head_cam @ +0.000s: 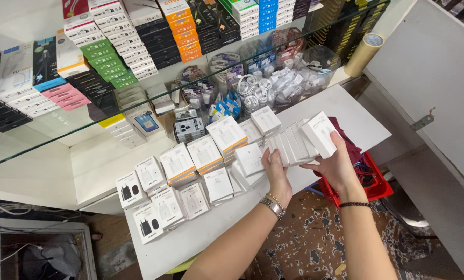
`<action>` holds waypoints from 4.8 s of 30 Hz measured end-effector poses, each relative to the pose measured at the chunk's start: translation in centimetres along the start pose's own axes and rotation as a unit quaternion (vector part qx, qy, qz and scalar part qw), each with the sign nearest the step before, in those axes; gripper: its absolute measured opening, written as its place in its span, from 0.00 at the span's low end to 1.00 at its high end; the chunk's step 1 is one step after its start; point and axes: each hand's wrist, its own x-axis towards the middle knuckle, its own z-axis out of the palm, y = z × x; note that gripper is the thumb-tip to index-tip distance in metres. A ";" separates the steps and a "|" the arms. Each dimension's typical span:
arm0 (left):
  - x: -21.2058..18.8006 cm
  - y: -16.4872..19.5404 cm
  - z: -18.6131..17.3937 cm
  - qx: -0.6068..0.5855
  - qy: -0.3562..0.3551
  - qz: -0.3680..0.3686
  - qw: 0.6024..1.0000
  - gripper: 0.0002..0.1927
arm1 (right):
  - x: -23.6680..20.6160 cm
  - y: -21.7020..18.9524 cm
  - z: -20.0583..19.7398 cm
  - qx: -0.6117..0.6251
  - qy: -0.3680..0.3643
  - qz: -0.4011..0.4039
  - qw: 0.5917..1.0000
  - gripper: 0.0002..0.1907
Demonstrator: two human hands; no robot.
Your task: The person stacks white product boxes on the counter and places them one by one onto a glass display shelf, arranging them in rows. They then pick up a red cloth and wipe dust off several boxes before continuing to arrange the boxes on the shelf.
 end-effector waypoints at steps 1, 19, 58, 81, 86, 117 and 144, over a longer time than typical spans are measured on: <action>0.0 0.4 0.1 0.004 0.007 0.011 1.000 0.37 | 0.5 0.1 -0.1 0.010 -0.006 -0.006 1.000 0.45; 4.7 -4.8 -1.4 -0.038 0.056 -0.116 0.991 0.37 | 5.2 2.8 -2.1 -0.158 0.027 0.092 0.983 0.45; 3.5 25.2 -12.9 0.282 -0.322 -0.091 0.899 0.32 | 13.8 6.3 14.1 -0.182 0.007 -0.226 0.957 0.18; 25.3 47.4 -48.7 0.269 0.125 -0.048 0.954 0.48 | 27.7 35.0 52.5 -0.066 0.052 0.235 0.968 0.30; 30.2 46.5 -48.2 0.306 0.058 -0.070 0.948 0.49 | 29.6 39.1 56.6 0.238 0.171 0.229 0.928 0.32; 34.2 51.6 -46.5 0.242 -0.100 -0.101 0.960 0.50 | 28.9 40.5 58.6 -0.184 0.007 0.187 0.965 0.55; -1.5 53.5 -43.3 0.320 -0.110 -0.068 0.939 0.43 | -3.5 31.7 51.2 -0.067 -0.183 0.163 0.967 0.46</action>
